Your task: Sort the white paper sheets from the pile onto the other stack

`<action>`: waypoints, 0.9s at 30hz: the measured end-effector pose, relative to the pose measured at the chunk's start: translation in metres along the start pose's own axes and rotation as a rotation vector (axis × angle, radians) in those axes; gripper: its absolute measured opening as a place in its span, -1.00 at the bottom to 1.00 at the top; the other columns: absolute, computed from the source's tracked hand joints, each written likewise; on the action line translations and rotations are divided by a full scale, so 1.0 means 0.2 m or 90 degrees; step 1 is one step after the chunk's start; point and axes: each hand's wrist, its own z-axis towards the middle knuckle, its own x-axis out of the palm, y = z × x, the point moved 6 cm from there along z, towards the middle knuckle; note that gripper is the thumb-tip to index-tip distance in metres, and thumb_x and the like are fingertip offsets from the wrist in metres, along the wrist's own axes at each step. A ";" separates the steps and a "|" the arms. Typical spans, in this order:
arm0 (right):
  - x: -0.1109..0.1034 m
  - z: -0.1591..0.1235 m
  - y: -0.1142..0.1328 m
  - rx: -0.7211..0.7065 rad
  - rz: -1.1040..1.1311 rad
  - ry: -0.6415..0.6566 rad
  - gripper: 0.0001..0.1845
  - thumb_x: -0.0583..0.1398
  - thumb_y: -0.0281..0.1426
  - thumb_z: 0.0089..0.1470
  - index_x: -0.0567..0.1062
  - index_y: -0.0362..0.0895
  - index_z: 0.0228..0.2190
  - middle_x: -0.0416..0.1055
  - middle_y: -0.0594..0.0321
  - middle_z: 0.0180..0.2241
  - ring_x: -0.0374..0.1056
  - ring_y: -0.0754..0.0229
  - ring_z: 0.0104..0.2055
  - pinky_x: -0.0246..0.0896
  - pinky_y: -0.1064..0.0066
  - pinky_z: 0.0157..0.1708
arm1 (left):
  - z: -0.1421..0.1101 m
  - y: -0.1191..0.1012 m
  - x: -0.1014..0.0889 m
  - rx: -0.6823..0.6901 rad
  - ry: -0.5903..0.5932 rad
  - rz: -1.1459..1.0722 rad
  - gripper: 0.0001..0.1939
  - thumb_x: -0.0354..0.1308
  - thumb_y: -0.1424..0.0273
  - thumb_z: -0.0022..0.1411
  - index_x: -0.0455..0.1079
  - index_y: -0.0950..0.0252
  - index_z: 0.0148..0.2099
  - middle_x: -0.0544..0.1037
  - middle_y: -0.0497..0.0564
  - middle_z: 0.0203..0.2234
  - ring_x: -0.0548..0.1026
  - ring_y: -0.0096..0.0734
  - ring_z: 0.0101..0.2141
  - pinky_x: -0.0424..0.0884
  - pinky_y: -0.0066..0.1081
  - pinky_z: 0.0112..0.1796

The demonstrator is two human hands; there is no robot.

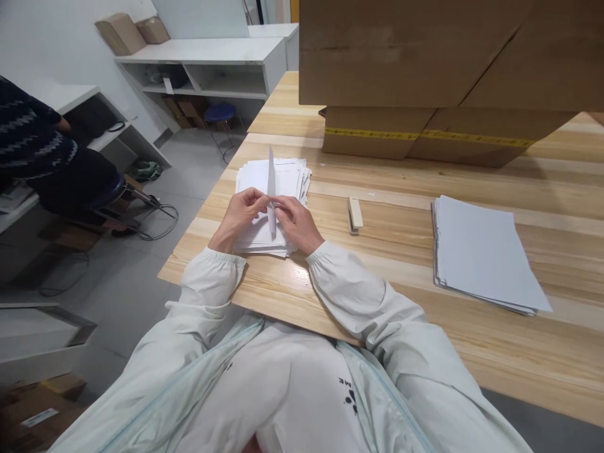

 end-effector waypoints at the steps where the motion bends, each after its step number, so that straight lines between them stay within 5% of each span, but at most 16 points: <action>1: 0.00 0.00 0.00 0.003 -0.004 -0.002 -0.60 0.15 -0.14 0.22 0.53 -0.03 0.00 0.46 0.09 0.03 0.42 0.10 0.06 0.33 0.20 0.13 | 0.00 0.00 0.00 0.005 0.000 -0.006 -0.68 0.33 0.14 0.10 0.40 0.29 -0.39 0.48 -0.08 -0.54 0.45 -0.47 -0.45 0.35 -0.44 -0.37; 8: 0.00 0.00 0.00 0.041 0.043 -0.009 -0.59 0.20 -0.11 0.18 0.53 -0.05 -0.02 0.49 0.09 0.03 0.46 0.09 0.02 0.35 0.17 0.10 | 0.00 0.01 0.01 0.019 -0.004 -0.026 -0.77 0.28 0.24 0.14 0.41 0.30 -0.38 0.53 -0.06 -0.49 0.51 -0.47 -0.42 0.39 -0.43 -0.29; 16: -0.01 0.01 -0.06 0.154 0.154 -0.029 -0.48 0.39 -0.04 -0.09 0.56 -0.09 -0.16 0.58 0.15 -0.18 0.49 0.11 -0.11 0.41 0.17 0.00 | 0.00 0.05 0.00 0.018 -0.011 -0.012 -0.74 0.27 0.19 0.15 0.41 0.29 -0.37 0.55 -0.06 -0.49 0.51 -0.46 -0.41 0.38 -0.44 -0.29; 27: -0.03 0.02 -0.10 0.189 0.180 0.000 -0.44 0.37 0.03 -0.08 0.60 -0.10 -0.16 0.59 0.18 -0.16 0.47 0.14 -0.14 0.40 0.22 -0.04 | -0.01 0.03 0.00 0.012 -0.008 -0.008 -0.73 0.26 0.17 0.18 0.42 0.29 -0.36 0.57 -0.03 -0.45 0.53 -0.42 -0.38 0.39 -0.40 -0.24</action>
